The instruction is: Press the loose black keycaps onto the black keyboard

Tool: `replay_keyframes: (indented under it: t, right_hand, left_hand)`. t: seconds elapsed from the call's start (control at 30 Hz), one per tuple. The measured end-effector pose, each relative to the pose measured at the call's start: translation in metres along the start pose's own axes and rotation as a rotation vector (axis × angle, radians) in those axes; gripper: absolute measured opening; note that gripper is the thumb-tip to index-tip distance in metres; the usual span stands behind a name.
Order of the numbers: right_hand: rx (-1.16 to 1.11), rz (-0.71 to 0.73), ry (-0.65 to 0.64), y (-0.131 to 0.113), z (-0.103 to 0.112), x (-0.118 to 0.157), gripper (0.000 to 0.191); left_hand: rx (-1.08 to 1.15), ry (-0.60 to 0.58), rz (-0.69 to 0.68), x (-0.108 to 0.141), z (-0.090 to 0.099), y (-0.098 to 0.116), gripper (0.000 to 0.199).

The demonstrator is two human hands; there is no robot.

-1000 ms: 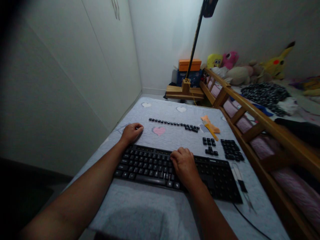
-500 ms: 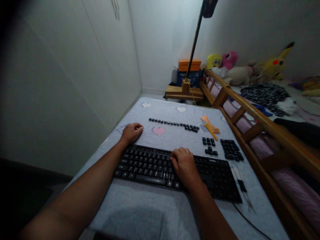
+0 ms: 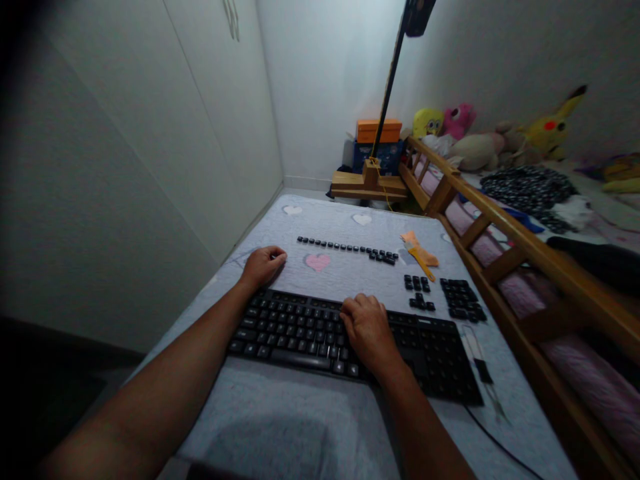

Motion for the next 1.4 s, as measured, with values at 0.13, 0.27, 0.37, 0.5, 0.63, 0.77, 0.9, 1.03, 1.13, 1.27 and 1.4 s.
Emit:
replay_keyframes:
  t: [0.13,0.27,0.37,0.5,0.63,0.77,0.9,1.03,1.13,1.27,1.4]
  right_hand:
    - [0.033,-0.006,-0.001,-0.0003,-0.0009,0.0001,0.008]
    - [0.048,-0.015,-0.009,-0.0011,-0.0006,-0.0003,0.009]
    - [0.049,-0.014,-0.014,-0.0031,-0.0002,-0.0005,0.010]
    - [0.060,-0.013,-0.017,-0.0043,-0.0003,-0.0007,0.010]
    - [0.072,-0.015,-0.021,-0.0044,-0.0005,-0.0010,0.010]
    - [0.075,-0.012,-0.025,-0.0055,-0.0004,-0.0011,0.009]
    - [0.082,-0.004,-0.024,-0.0053,-0.0007,-0.0013,0.009]
    - [0.056,-0.007,-0.026,-0.0019,-0.0013,-0.0017,0.009]
    - [0.018,-0.008,-0.035,-0.0001,-0.0018,-0.0020,0.010]
    - [0.026,-0.011,-0.043,0.0002,-0.0021,-0.0021,0.010]
    - [0.047,-0.010,-0.043,-0.0005,-0.0024,-0.0018,0.009]
  left_hand:
    - [0.001,0.001,0.009,0.0002,0.0004,-0.0007,0.028]
    - [-0.002,-0.011,0.014,0.0009,0.0004,0.0011,0.028]
    - [-0.004,-0.009,0.015,0.0011,0.0008,0.0015,0.028]
    - [-0.003,-0.004,0.008,0.0009,0.0008,0.0008,0.027]
    - [0.003,-0.005,-0.001,0.0004,0.0009,0.0010,0.027]
    - [0.006,0.002,-0.003,0.0005,0.0020,0.0017,0.027]
    - [0.003,-0.001,-0.003,0.0012,0.0020,0.0023,0.027]
    - [0.004,-0.005,0.006,0.0019,0.0022,0.0029,0.026]
    - [0.007,-0.012,0.013,0.0022,0.0018,0.0035,0.026]
    - [0.007,-0.009,0.020,0.0025,0.0018,0.0030,0.027]
    - [0.010,-0.006,0.013,0.0025,0.0021,0.0027,0.027]
Point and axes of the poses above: each hand's wrist, its own x-axis away from the middle knuckle, its own z-axis out of the back of the hand, y = z × x, the point moved 9 cm from there along -x, towards the middle knuckle, and after that the axes turned 3 degrees about z, right-handed, at the moved point
